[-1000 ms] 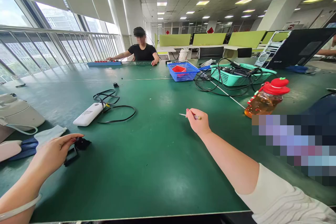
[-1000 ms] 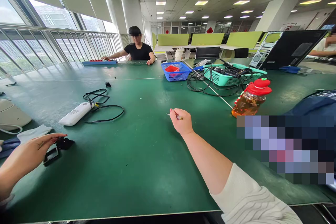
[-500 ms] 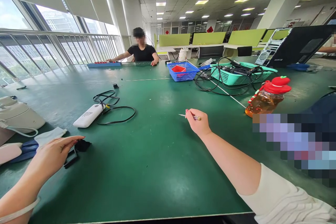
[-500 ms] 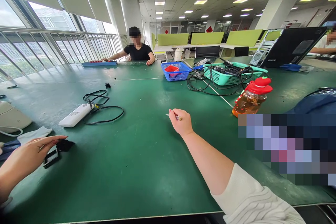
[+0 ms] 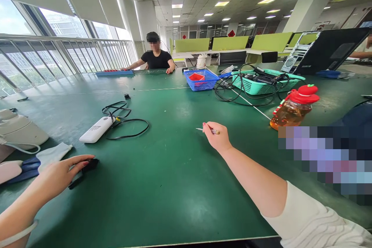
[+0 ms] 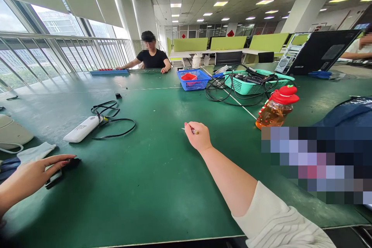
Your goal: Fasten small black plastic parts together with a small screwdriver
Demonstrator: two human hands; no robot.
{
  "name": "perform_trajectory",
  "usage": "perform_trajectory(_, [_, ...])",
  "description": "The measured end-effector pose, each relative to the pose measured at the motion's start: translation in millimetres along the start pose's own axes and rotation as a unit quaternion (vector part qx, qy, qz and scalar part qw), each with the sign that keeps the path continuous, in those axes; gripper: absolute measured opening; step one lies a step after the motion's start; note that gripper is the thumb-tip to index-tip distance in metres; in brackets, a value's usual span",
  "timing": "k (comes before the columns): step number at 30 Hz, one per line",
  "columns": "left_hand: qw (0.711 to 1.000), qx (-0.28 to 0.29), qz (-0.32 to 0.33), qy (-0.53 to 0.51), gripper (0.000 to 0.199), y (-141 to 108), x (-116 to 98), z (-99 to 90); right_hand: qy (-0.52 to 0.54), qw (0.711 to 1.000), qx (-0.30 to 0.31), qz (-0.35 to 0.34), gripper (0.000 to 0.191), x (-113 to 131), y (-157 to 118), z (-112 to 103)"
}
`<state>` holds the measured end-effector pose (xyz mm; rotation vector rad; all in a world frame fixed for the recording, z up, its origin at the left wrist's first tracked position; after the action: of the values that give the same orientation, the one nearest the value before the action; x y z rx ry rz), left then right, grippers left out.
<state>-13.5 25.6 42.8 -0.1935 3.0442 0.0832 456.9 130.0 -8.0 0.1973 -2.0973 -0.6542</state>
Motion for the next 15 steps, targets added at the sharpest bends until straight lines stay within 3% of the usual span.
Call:
perform_trajectory(2, [1.0,0.021,-0.004,-0.002,0.057,-4,3,0.8,-0.003,1.0,0.003,-0.001,0.044,0,0,0])
perform_trajectory(6, [0.999,0.0,0.037,-0.01,0.051,-15,15,10.0,-0.009,1.0,0.009,-0.002,0.045,0,1,1])
perform_trajectory(9, [0.999,0.004,0.021,-0.025,0.048,-24,25,23.4,-0.01,1.0,0.015,-0.003,0.046,-1,1,1])
perform_trajectory(15, [0.999,-0.036,0.031,0.012,0.062,-35,47,41.9,-0.015,1.0,0.018,-0.002,0.045,-1,1,2])
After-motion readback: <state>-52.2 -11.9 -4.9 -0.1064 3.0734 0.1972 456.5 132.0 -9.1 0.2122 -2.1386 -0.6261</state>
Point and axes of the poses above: each hand's wrist, its own y-axis towards the middle knuckle, its own z-axis out of the palm, x = y × z, the point moved 1 cm from there along y, towards the middle knuckle, and after that the axes turned 7 degrees about z, right-handed, at the moved point
